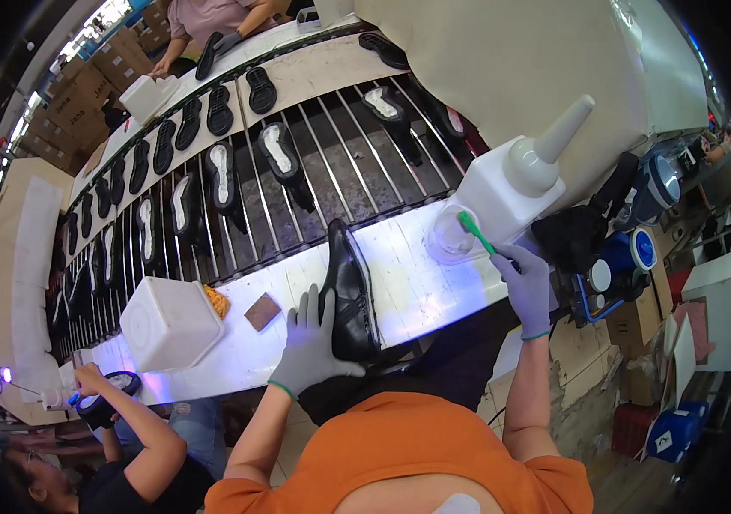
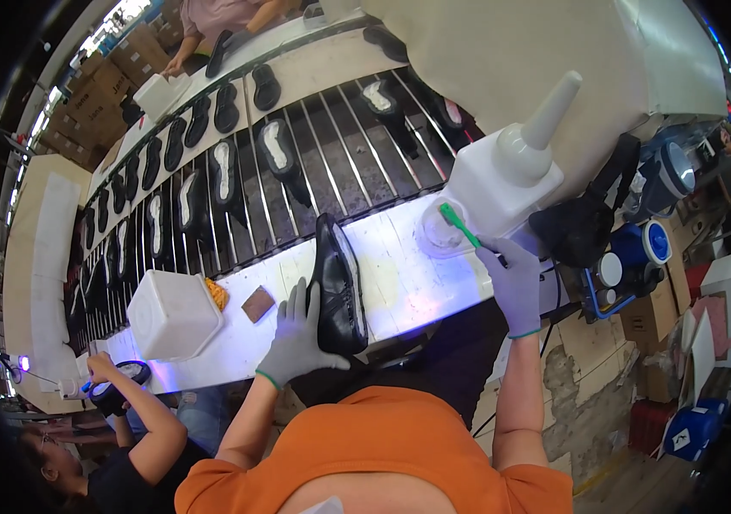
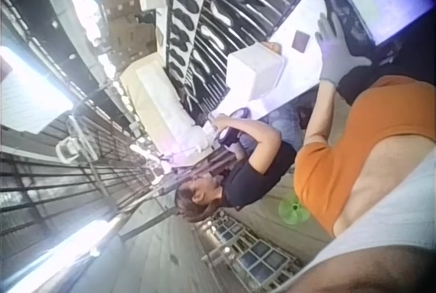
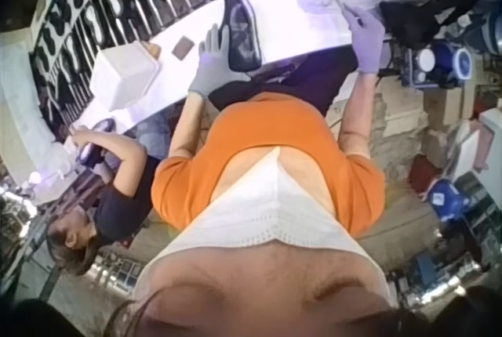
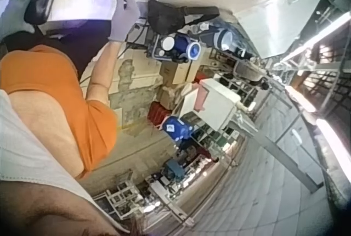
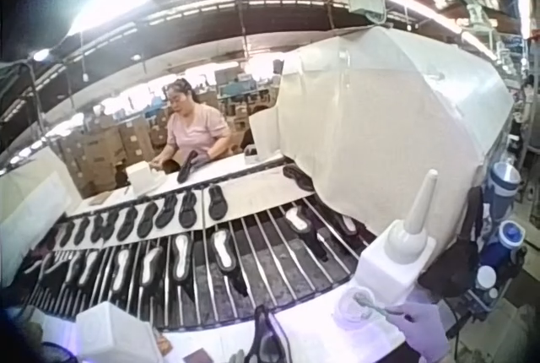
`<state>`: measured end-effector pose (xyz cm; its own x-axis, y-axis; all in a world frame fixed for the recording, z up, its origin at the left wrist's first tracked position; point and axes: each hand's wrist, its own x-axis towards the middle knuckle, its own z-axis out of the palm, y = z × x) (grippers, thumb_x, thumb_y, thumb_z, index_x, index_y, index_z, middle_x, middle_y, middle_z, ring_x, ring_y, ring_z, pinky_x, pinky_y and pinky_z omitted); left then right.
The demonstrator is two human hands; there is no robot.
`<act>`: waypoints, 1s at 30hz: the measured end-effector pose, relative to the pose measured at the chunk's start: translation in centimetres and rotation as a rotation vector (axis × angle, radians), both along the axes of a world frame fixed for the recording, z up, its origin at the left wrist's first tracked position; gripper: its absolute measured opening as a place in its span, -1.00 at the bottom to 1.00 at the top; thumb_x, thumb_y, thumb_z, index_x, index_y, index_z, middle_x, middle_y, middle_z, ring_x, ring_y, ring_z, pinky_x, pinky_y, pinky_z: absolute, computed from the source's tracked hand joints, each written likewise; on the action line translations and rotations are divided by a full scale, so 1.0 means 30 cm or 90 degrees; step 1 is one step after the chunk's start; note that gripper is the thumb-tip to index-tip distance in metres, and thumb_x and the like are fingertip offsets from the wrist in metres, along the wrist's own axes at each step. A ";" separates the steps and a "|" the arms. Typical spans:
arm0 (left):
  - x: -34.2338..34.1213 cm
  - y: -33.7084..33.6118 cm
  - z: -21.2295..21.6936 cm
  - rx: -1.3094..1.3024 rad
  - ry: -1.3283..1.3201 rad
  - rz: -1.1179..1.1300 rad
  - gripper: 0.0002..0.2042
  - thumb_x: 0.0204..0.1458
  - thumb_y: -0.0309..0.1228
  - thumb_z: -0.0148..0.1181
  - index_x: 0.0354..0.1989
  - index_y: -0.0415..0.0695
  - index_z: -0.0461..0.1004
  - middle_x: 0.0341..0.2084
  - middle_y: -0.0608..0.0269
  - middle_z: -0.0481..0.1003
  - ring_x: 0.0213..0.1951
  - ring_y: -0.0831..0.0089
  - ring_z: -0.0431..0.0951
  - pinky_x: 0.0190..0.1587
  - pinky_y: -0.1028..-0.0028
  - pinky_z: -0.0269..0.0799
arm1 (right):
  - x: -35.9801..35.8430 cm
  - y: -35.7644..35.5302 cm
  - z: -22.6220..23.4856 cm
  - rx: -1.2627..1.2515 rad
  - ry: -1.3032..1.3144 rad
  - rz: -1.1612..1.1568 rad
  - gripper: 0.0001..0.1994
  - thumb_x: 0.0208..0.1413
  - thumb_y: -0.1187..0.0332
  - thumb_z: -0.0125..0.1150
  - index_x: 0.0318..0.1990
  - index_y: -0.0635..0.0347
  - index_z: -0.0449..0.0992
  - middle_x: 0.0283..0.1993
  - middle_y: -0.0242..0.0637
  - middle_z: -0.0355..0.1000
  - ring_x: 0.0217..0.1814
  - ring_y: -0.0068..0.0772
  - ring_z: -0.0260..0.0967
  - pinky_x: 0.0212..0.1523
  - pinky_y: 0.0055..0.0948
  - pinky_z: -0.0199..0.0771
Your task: Applying adhesive to the bottom of shoe uppers at an assembly line station.
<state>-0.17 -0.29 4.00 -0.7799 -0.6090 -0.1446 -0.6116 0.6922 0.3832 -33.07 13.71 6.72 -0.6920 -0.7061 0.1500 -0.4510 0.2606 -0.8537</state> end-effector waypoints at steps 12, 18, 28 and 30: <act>-0.066 -0.059 -0.040 0.133 0.120 0.094 0.21 -0.38 -0.07 0.47 0.42 -0.14 -0.25 0.28 -0.27 0.01 0.26 -0.18 0.13 0.25 0.04 0.08 | 0.091 -0.135 0.094 0.310 0.506 0.157 -0.78 -0.03 0.29 0.28 -0.23 0.13 0.56 -0.25 -0.17 0.48 -0.17 -0.03 0.40 -0.15 -0.09 0.37; -0.110 -0.147 0.015 0.850 0.621 0.202 -0.08 -0.20 -0.28 0.35 0.38 -0.15 -0.02 0.04 0.25 0.31 -0.04 0.46 0.39 0.08 0.50 0.30 | 0.088 0.016 0.180 0.066 0.300 0.091 -0.60 -0.07 0.39 0.31 0.00 0.19 0.53 0.04 -0.11 0.41 0.09 -0.13 0.32 0.11 -0.27 0.32; -0.536 -0.666 -0.002 0.334 0.626 0.332 0.06 -0.08 -0.07 0.33 0.41 -0.25 -0.31 0.25 -0.13 0.15 0.26 0.20 0.21 0.22 0.40 0.17 | 0.117 0.069 0.181 -0.041 0.152 0.035 -0.62 -0.06 0.48 0.30 -0.01 0.25 0.54 0.09 -0.10 0.39 0.18 -0.15 0.27 0.19 -0.29 0.24; -0.534 -0.688 -0.167 0.263 0.603 0.387 0.09 -0.08 -0.02 0.32 0.40 -0.30 -0.35 0.28 -0.24 0.09 0.30 0.13 0.15 0.26 0.39 0.11 | 0.140 0.046 0.173 -0.043 0.143 0.051 -0.62 -0.07 0.48 0.30 -0.01 0.25 0.54 0.09 -0.11 0.39 0.17 -0.15 0.27 0.19 -0.28 0.24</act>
<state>-16.19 -20.92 -1.01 -0.2823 -0.9574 0.0602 -0.1508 0.1063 0.9828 -28.88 15.09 11.91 -0.5779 -0.7408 0.3424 -0.6480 0.1615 -0.7443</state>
